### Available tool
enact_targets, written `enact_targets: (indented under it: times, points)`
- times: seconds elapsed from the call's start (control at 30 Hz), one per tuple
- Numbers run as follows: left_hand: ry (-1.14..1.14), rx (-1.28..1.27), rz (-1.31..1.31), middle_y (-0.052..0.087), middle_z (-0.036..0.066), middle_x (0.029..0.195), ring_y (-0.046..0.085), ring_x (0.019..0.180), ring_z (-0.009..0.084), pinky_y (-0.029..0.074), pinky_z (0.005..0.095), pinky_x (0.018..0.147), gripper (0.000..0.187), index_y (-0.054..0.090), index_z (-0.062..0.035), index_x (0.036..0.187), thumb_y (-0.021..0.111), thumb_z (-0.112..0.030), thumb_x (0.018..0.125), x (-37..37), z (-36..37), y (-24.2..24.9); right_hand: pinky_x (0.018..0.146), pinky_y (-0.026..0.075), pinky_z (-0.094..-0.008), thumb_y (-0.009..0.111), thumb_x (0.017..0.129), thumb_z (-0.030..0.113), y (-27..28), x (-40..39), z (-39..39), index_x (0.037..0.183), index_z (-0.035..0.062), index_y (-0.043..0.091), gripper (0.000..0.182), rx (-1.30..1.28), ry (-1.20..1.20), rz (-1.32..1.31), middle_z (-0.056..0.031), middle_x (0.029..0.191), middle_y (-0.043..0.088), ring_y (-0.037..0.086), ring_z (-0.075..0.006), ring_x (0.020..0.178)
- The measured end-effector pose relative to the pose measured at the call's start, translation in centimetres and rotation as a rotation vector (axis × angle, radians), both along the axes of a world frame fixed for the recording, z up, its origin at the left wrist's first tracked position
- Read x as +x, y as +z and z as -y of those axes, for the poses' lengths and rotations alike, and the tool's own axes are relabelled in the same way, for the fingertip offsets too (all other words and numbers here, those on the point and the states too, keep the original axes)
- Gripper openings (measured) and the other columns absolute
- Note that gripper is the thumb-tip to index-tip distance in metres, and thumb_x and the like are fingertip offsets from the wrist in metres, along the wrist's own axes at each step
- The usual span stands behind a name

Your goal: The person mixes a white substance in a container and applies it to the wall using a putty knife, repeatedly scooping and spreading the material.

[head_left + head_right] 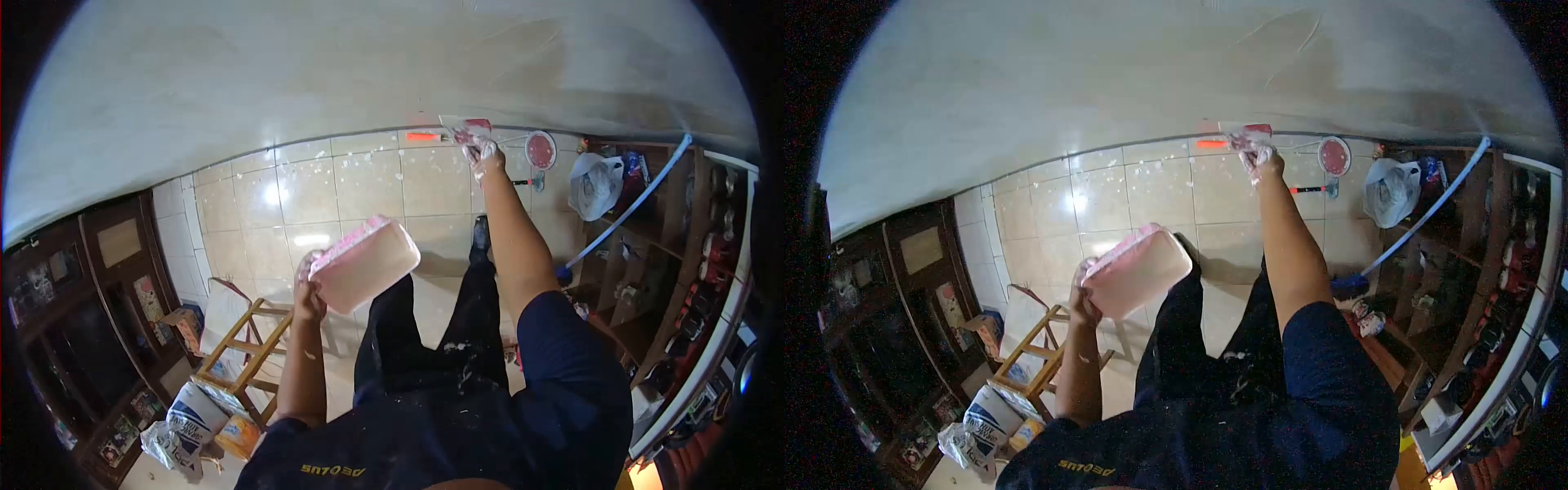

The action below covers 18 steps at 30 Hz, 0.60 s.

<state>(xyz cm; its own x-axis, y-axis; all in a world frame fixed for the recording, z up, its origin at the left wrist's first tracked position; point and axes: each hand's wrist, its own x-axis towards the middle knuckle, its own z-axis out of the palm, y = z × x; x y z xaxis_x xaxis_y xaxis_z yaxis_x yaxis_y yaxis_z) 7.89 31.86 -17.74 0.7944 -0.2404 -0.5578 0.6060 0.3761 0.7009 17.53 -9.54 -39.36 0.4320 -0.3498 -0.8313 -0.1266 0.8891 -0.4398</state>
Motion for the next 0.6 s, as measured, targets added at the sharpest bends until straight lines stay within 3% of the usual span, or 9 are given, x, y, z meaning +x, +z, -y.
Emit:
enact_targets:
  times: [0.07,0.17,0.23,0.3,0.33,0.37,0.4,0.47,0.6]
  points:
    - [-0.043,0.056,0.067,0.05,0.013,0.114,0.049,0.107,0.0261,0.04,0.0392,0.093,0.069,0.041,-0.0044,0.115,0.066,-0.045,0.066,-0.3,0.7,-0.8,0.068,0.055,-0.0371,0.051,0.082,0.007,3.2,3.5,-0.1,0.096,0.0064,0.054,0.014,-0.076,0.008,0.012,-0.0092,0.087,0.06,0.061,-0.0238,0.073]
    - [-0.013,0.034,0.034,0.05,0.013,0.113,0.049,0.107,0.026,0.04,0.0376,0.093,0.066,0.042,-0.0035,0.114,0.066,-0.038,0.064,-1.3,2.2,-2.7,0.083,0.05,-0.0428,0.043,0.086,0.012,2.1,6.5,1.9,0.104,-0.0041,0.049,0.024,-0.074,-0.044,0.135,-0.0178,0.104,0.055,0.057,-0.0315,0.094]
    - [0.005,-0.024,-0.009,0.051,0.014,0.112,0.049,0.108,0.026,0.04,0.0372,0.093,0.06,0.043,-0.0028,0.113,0.063,-0.03,0.063,-1.9,3.4,-3.3,0.085,0.05,-0.0423,0.043,0.086,0.011,6.5,7.4,2.9,0.105,-0.0053,0.049,0.026,-0.077,-0.062,0.118,-0.0185,0.106,0.055,0.056,-0.0323,0.096]
    - [0.022,-0.015,-0.025,0.052,0.013,0.109,0.051,0.104,0.0246,0.041,0.0343,0.091,0.059,0.044,-0.0015,0.112,0.056,-0.023,0.059,-1.7,5.1,-2.8,0.086,0.049,-0.0393,0.046,0.084,0.01,10.4,5.8,4.3,0.1,-0.006,0.051,0.023,-0.175,0.155,0.487,-0.0185,0.103,0.057,0.056,-0.0317,0.098]
    - [0.041,0.001,-0.045,0.053,0.012,0.106,0.053,0.099,0.0231,0.041,0.0315,0.089,0.059,0.045,-0.0003,0.112,0.05,-0.017,0.055,-1.5,5.8,-2.5,0.086,0.049,-0.0375,0.049,0.083,0.008,18.7,4.4,3.2,0.097,-0.0059,0.052,0.02,-0.161,0.217,0.413,-0.0177,0.1,0.059,0.056,-0.0296,0.098]
    - [-0.005,-0.024,-0.041,0.053,0.011,0.105,0.053,0.098,0.0218,0.042,0.0303,0.088,0.06,0.045,0.0004,0.112,0.049,-0.016,0.055,-1.2,6.3,-2.4,0.076,0.054,-0.0347,0.054,0.078,0.009,16.9,2.1,3.8,0.099,-0.0051,0.051,0.026,-0.827,0.555,0.351,-0.0122,0.092,0.061,0.062,-0.0238,0.083]
    - [-0.006,-0.031,-0.039,0.053,0.011,0.105,0.053,0.098,0.0218,0.042,0.0303,0.088,0.06,0.045,0.0004,0.112,0.049,-0.016,0.055,-1.0,6.6,-2.3,0.065,0.055,-0.0315,0.054,0.076,0.008,23.1,0.4,2.0,0.093,-0.0032,0.054,0.021,-0.194,0.181,0.489,-0.0131,0.091,0.062,0.063,-0.0234,0.073]
    - [-0.051,-0.061,-0.019,0.054,0.01,0.103,0.053,0.098,0.0209,0.041,0.0291,0.087,0.06,0.045,0.0011,0.112,0.049,-0.015,0.054,-0.5,7.2,-2.6,0.054,0.055,-0.0323,0.053,0.076,0.009,20.8,-2.5,1.7,0.081,-0.0031,0.056,0.013,-0.208,0.214,0.359,-0.0168,0.083,0.063,0.064,-0.0232,0.067]
    - [-0.053,-0.072,-0.013,0.055,0.011,0.103,0.053,0.098,0.0205,0.041,0.0287,0.087,0.06,0.045,0.0017,0.112,0.047,-0.011,0.053,0.3,7.4,-3.2,0.064,0.056,-0.035,0.055,0.077,0.009,7.7,-4.5,1.1,0.087,-0.0047,0.057,0.017,0.029,0.211,0.07,-0.0199,0.086,0.062,0.063,-0.0297,0.074]
